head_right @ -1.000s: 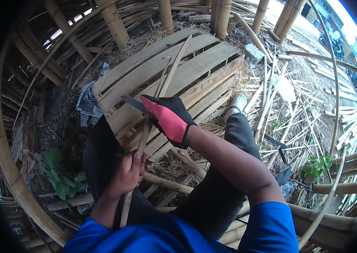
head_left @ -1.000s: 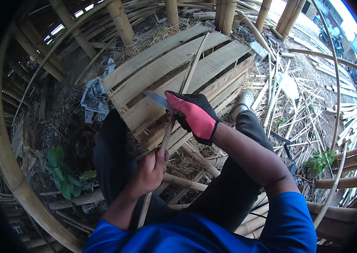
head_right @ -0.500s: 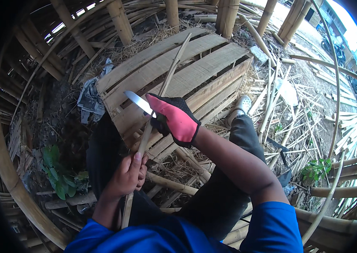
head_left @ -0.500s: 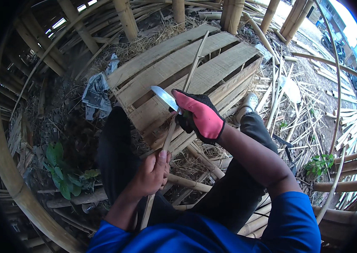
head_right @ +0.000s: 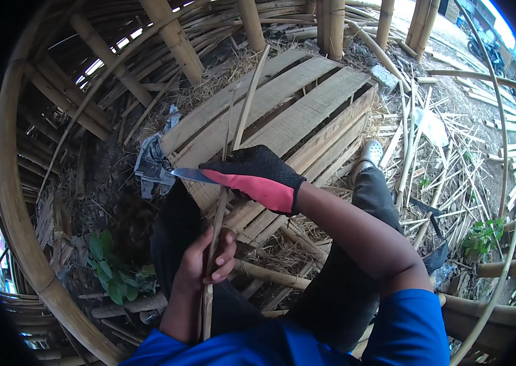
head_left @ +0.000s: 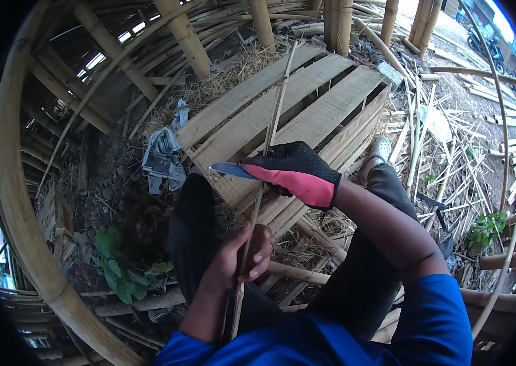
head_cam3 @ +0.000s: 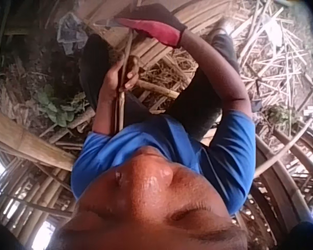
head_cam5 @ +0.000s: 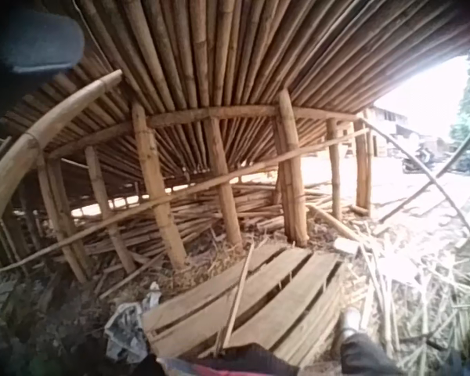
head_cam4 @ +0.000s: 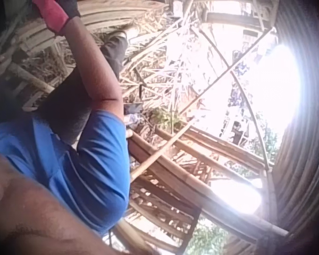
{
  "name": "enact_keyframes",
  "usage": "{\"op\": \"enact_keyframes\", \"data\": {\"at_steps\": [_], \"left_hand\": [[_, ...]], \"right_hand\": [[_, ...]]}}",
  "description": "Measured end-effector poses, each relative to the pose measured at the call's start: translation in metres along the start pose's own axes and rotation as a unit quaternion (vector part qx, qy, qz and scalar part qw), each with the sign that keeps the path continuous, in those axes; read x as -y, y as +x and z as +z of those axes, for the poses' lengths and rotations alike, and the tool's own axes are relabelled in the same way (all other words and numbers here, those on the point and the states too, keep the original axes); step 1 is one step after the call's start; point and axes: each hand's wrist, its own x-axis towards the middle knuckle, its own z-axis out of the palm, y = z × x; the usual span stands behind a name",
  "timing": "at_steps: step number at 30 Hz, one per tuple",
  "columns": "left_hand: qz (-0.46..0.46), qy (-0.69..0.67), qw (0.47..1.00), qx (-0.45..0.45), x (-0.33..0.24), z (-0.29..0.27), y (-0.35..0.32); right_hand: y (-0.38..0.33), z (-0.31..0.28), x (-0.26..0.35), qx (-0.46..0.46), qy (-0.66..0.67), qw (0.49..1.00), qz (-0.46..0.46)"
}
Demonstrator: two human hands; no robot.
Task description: The person is using a small knife to peel or shave thin strips of bamboo or wood.
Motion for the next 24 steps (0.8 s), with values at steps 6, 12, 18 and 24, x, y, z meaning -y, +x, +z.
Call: {"op": "enact_keyframes", "data": {"at_steps": [6, 12, 18, 24], "left_hand": [[0.020, 0.052, 0.997, -0.058, -0.003, 0.007, -0.004], [0.021, 0.000, 0.999, -0.048, -0.004, 0.000, -0.009], [0.022, -0.021, 0.998, -0.053, -0.008, -0.009, -0.012], [0.036, -0.015, 0.996, -0.079, -0.014, -0.006, -0.015]], "right_hand": [[-0.006, -0.002, -0.013, -0.127, -0.152, 0.951, -0.236], [-0.014, 0.003, 0.012, -0.114, -0.247, 0.950, -0.155], [-0.021, -0.013, 0.010, -0.043, -0.104, 0.986, -0.119], [-0.013, -0.024, -0.016, -0.197, 0.044, 0.966, 0.159]]}}
